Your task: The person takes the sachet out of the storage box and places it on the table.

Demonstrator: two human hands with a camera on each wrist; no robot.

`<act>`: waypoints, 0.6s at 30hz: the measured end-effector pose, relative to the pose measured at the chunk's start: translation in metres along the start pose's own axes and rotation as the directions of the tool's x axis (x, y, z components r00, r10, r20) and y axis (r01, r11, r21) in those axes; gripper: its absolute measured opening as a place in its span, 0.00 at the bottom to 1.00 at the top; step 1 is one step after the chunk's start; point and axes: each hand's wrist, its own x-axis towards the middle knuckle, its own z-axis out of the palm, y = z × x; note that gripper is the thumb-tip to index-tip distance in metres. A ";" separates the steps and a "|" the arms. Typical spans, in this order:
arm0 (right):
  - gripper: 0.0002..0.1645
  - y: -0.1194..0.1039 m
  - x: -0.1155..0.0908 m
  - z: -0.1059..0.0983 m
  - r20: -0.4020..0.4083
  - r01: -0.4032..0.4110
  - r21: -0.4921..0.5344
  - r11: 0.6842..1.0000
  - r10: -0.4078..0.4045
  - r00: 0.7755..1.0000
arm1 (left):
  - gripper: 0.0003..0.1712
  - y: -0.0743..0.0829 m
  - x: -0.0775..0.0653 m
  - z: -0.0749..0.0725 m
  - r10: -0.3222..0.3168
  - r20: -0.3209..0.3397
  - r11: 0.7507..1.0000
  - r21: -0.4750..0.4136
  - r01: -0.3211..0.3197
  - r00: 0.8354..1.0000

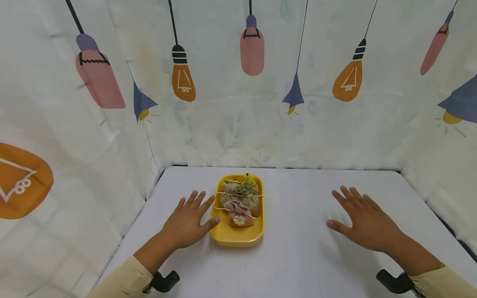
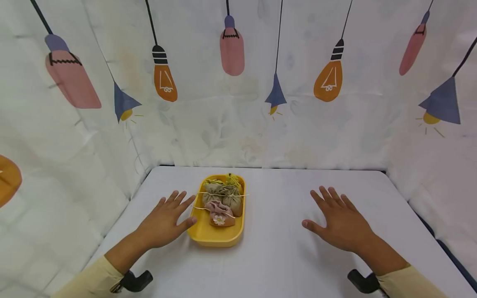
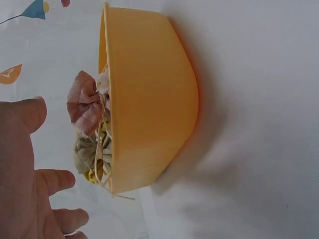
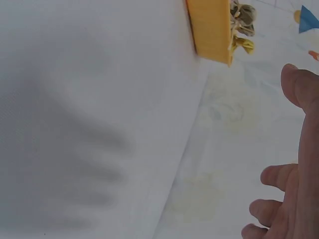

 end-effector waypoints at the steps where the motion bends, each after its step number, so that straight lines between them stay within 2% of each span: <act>1: 0.57 0.000 0.000 0.000 0.001 0.001 0.002 1.000 -0.001 1.000 | 0.53 0.000 0.000 0.001 -0.001 0.003 1.000 -0.004 0.001 1.000; 9: 0.57 -0.002 0.003 0.003 0.006 0.004 0.010 1.000 -0.004 1.000 | 0.53 0.000 -0.001 0.007 -0.005 0.007 0.999 -0.046 0.005 1.000; 18: 0.57 -0.007 0.009 0.006 0.009 0.007 0.029 1.000 -0.007 1.000 | 0.56 -0.001 0.000 0.014 -0.052 0.022 0.997 -0.056 0.053 0.998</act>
